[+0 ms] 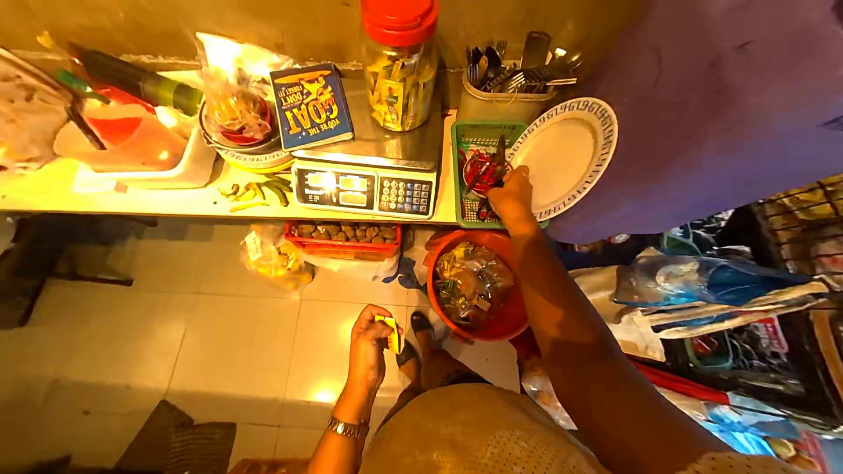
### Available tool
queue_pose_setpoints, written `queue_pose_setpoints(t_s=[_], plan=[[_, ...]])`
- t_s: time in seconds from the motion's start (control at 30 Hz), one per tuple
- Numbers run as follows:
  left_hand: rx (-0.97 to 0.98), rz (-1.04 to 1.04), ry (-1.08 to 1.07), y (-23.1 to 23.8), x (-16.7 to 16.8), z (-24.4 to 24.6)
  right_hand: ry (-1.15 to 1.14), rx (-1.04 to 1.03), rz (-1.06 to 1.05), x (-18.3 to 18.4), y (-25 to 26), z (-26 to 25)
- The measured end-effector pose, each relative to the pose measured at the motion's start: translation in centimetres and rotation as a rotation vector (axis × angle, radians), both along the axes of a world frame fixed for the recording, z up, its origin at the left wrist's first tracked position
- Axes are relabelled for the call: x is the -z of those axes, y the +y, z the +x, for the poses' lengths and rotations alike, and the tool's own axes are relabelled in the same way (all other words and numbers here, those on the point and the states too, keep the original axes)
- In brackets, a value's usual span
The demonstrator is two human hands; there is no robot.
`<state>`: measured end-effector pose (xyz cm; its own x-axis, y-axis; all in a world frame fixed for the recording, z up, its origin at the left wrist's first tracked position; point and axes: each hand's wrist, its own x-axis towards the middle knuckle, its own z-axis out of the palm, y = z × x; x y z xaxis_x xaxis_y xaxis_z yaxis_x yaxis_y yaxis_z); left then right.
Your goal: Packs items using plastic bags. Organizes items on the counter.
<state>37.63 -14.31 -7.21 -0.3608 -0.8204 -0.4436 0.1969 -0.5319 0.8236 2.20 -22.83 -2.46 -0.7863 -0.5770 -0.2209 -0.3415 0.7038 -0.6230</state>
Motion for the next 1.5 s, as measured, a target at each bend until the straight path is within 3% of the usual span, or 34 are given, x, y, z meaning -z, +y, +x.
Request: queue_pose_setpoints(t_s=[0.2,0.37,0.47,0.6,0.7,0.77,0.9,1.03,1.2,1.33,1.43,1.5], plan=[[0.084,-0.079,0.121,-3.3,-2.7,-3.7,-0.127,0.036,-0.131,-0.2,1.1,-1.3],[0.156,-0.042,-0.003,-7.4,-5.6,-9.1,-0.133,0.029,-0.333,0.1,2.7,-1.5],[0.192,-0.261,-0.105,-9.6,-6.8,-11.8,-0.05,-0.081,-0.511,-0.2,5.2,-0.4],[0.249,-0.619,-0.263,-11.8,-8.5,-14.1,-0.035,-0.249,-0.579,-2.8,8.2,1.0],[0.329,-0.809,-0.379,-13.1,-8.6,-14.9,-0.143,-0.354,-0.597,-4.6,9.7,3.0],[0.395,-0.823,-0.392,-13.3,-7.9,-14.7,-0.264,-0.443,-0.565,-5.0,10.0,4.8],[0.367,-0.517,-0.314,-11.7,-6.3,-12.9,-0.403,-0.699,-0.476,-3.5,8.8,8.7],[0.119,-0.087,-0.154,-10.0,-3.5,-9.0,-0.486,-0.969,-0.185,-5.5,6.1,7.6],[-0.106,0.077,-0.187,-7.6,-2.2,-1.1,0.119,-0.732,-0.17,-2.2,1.2,0.6],[-0.369,0.225,-0.285,-4.5,-2.9,5.4,0.264,-0.68,0.049,2.1,-1.7,-2.7],[-0.64,0.38,-0.346,-1.5,-4.0,9.7,0.372,-0.875,-0.163,4.6,-1.4,-4.1],[-0.809,0.471,-0.269,0.9,-4.4,12.7,0.242,-1.253,-0.523,3.7,-2.8,-1.7]])
